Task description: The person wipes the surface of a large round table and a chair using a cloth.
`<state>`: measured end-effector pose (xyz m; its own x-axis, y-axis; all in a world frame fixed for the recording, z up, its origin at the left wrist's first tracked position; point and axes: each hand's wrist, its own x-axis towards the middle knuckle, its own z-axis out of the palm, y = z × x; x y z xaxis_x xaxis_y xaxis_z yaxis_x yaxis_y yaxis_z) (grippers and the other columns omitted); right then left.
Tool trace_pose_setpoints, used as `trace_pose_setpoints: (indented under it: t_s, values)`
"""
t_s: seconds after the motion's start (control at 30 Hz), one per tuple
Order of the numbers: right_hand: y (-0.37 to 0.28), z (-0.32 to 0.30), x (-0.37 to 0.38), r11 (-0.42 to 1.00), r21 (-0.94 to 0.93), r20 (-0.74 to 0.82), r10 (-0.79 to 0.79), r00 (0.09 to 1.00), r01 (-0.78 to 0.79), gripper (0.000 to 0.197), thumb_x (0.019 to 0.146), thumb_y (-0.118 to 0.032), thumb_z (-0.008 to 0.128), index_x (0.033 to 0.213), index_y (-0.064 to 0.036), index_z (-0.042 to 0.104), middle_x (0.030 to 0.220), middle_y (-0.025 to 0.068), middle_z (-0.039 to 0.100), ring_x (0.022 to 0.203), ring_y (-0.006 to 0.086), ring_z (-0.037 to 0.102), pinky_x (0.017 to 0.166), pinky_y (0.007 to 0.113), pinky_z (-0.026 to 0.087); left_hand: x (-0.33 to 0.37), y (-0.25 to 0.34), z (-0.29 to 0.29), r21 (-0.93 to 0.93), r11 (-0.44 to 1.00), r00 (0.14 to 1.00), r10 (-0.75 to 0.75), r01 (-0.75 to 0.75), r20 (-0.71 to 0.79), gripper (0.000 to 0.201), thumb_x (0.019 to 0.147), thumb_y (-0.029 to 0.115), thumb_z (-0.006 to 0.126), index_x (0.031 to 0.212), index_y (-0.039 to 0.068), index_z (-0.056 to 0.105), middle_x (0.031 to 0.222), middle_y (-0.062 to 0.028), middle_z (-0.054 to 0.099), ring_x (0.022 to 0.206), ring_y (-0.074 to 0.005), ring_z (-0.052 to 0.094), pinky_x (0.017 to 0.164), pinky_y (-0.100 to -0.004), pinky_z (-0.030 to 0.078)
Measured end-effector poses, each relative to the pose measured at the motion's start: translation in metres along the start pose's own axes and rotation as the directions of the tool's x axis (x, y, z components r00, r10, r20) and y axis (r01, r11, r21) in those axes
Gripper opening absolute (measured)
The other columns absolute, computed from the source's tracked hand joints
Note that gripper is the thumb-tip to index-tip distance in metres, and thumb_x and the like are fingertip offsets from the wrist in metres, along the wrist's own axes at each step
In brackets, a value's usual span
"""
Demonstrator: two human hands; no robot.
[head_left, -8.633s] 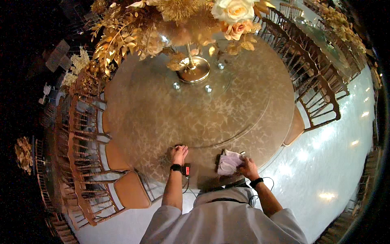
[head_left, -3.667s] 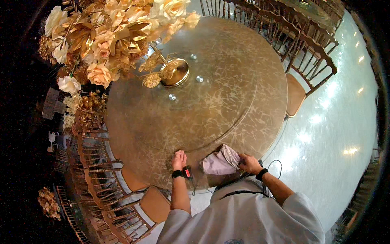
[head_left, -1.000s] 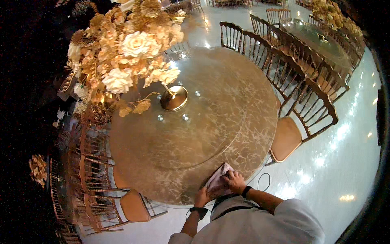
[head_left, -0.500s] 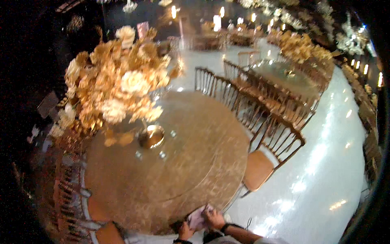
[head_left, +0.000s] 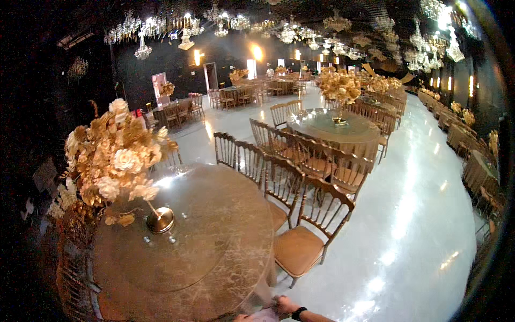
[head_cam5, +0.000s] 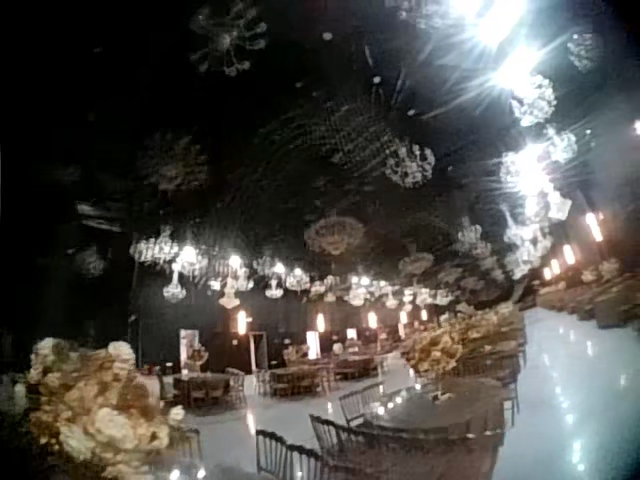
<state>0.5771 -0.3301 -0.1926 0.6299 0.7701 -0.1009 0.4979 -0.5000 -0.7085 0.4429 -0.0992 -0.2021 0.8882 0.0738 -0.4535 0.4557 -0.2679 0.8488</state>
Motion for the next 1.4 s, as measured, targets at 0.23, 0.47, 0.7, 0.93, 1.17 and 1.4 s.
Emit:
trace_pose_setpoints:
  t_s: [0.23, 0.47, 0.7, 0.93, 1.17, 1.4]
  values:
    - [0.115, -0.083, -0.167, 0.541, 0.685, -0.154, 0.762, 0.629, -0.487, 0.048, 0.077, -0.018, 0.065, 0.118, 0.0045, 0.055, 0.100, 0.0161, 0.067, 0.090, 0.0225, 0.064, 0.079, 0.034, 0.051, 0.050, 0.056, 0.121, -0.229, 0.966, 0.931, -0.033, 0.124, 0.364, 0.048, 0.082, 0.025, 0.071, 0.115, -0.002, 0.050, 0.107, -0.0133, 0.059, 0.098, -0.0231, 0.057, 0.082, -0.0355, 0.048]
    - [0.128, -0.129, -0.316, 0.106, 0.985, -0.037, 0.901, 0.431, -0.137, 0.036, 0.081, -0.013, 0.044, 0.105, 0.0121, 0.051, 0.078, 0.0196, 0.057, 0.045, 0.0326, 0.059, 0.033, 0.037, 0.048, 0.090, 0.143, 0.192, -0.428, 0.871, 0.637, 0.190, 0.243, 0.747, 0.044, 0.084, 0.023, 0.070, 0.116, -0.001, 0.050, 0.107, -0.0099, 0.058, 0.098, -0.0182, 0.056, 0.082, -0.0324, 0.047]
    - [0.229, -0.068, -0.335, -0.093, 0.983, 0.025, 0.921, 0.389, 0.157, 0.026, 0.084, -0.025, 0.041, 0.084, -0.0024, 0.054, 0.073, 0.0102, 0.053, 0.049, 0.0276, 0.055, 0.033, 0.038, 0.043, 0.106, 0.159, 0.243, -0.035, 0.999, 0.868, 0.025, -0.009, 0.495, 0.045, 0.086, 0.026, 0.069, 0.118, 0.002, 0.050, 0.107, -0.0081, 0.060, 0.098, -0.0137, 0.055, 0.085, -0.0275, 0.046]
    - [0.183, -0.174, -0.308, 0.229, 0.972, -0.212, 0.787, 0.579, 0.046, 0.047, 0.090, -0.042, 0.048, 0.108, -0.0004, 0.061, 0.097, 0.0103, 0.065, 0.082, 0.0198, 0.062, 0.063, 0.033, 0.053, 0.187, 0.166, 0.267, -0.156, 0.921, 0.818, -0.227, 0.356, 0.529, 0.042, 0.090, 0.030, 0.063, 0.116, -0.002, 0.055, 0.109, -0.0075, 0.061, 0.098, -0.0139, 0.057, 0.082, -0.0264, 0.047]
    - [0.197, -0.305, -0.300, 0.227, 0.973, -0.196, 0.891, 0.409, -0.027, 0.041, 0.088, -0.032, 0.058, 0.114, -0.0001, 0.057, 0.084, 0.0109, 0.064, 0.058, 0.0219, 0.062, 0.040, 0.028, 0.048, 0.268, 0.235, 0.336, -0.044, 0.994, 0.843, -0.064, 0.103, 0.534, 0.039, 0.087, 0.021, 0.065, 0.117, -0.002, 0.056, 0.106, -0.0077, 0.064, 0.099, -0.0140, 0.059, 0.084, -0.0293, 0.048]
    - [0.230, -0.383, -0.299, 0.236, 0.972, -0.220, 0.934, 0.280, -0.022, 0.046, 0.084, -0.020, 0.056, 0.120, 0.0048, 0.040, 0.084, 0.0164, 0.062, 0.051, 0.0227, 0.060, 0.035, 0.029, 0.047, 0.320, 0.317, 0.410, 0.427, 0.686, 0.722, 0.208, -0.588, 0.660, 0.030, 0.081, 0.025, 0.062, 0.105, 0.006, 0.064, 0.097, -0.0173, 0.066, 0.090, -0.0311, 0.063, 0.079, -0.0401, 0.050]
